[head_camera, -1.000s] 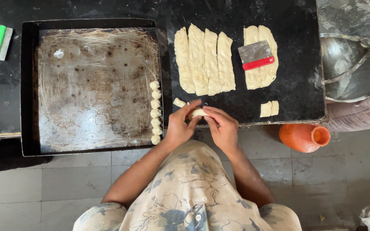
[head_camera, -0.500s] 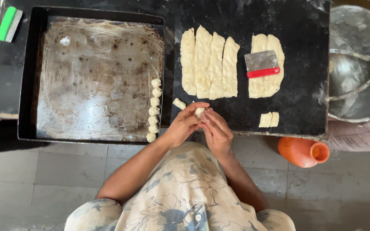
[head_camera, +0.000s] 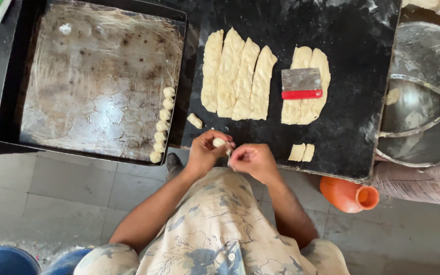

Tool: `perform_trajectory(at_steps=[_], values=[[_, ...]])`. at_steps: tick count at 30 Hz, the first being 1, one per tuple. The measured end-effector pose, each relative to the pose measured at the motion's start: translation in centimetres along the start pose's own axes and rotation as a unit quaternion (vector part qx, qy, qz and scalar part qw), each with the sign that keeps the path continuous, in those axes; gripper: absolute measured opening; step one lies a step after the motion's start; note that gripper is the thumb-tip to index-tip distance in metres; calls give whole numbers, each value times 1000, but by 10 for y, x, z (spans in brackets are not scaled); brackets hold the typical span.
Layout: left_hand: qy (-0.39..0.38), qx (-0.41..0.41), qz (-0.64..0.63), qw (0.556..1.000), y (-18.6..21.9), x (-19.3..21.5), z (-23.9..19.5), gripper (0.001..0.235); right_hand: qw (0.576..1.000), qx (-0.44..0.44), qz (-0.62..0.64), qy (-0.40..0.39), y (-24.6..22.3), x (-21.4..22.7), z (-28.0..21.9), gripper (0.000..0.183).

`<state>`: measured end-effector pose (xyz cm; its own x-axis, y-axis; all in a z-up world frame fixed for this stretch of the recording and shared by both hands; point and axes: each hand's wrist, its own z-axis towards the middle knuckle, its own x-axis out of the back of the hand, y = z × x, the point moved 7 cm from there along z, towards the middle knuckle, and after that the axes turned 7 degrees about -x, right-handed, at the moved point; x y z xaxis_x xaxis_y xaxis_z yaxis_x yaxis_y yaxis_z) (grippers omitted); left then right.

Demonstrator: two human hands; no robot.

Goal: The person kneads a large piece of dough on a black countertop, then uses a dough scraper to cut it into strips and smaller pieces. They roll the small pieces into balls and place them on a baking tray.

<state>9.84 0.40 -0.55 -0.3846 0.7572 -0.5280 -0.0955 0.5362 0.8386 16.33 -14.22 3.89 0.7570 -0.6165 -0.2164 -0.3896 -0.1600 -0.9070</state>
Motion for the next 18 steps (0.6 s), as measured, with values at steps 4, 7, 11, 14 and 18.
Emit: perform_trajectory(at_steps=[4, 7, 11, 14, 18], values=[[86, -81, 58, 991, 26, 29, -3, 28, 955, 63, 79, -278, -34, -9, -2, 21], [98, -56, 87, 990, 43, 51, -2, 33, 986, -43, 59, -152, -31, -9, 48, 22], [94, 30, 9, 995, 47, 73, 0, 35, 922, 137, -335, 134, -53, -37, 60, 20], [64, 73, 3, 995, 39, 80, 5, 39, 869, 336, -360, 47, -62, -93, 49, 31], [43, 73, 15, 996, 42, 96, 12, 29, 873, 312, -371, 60, -62, -111, 72, 17]])
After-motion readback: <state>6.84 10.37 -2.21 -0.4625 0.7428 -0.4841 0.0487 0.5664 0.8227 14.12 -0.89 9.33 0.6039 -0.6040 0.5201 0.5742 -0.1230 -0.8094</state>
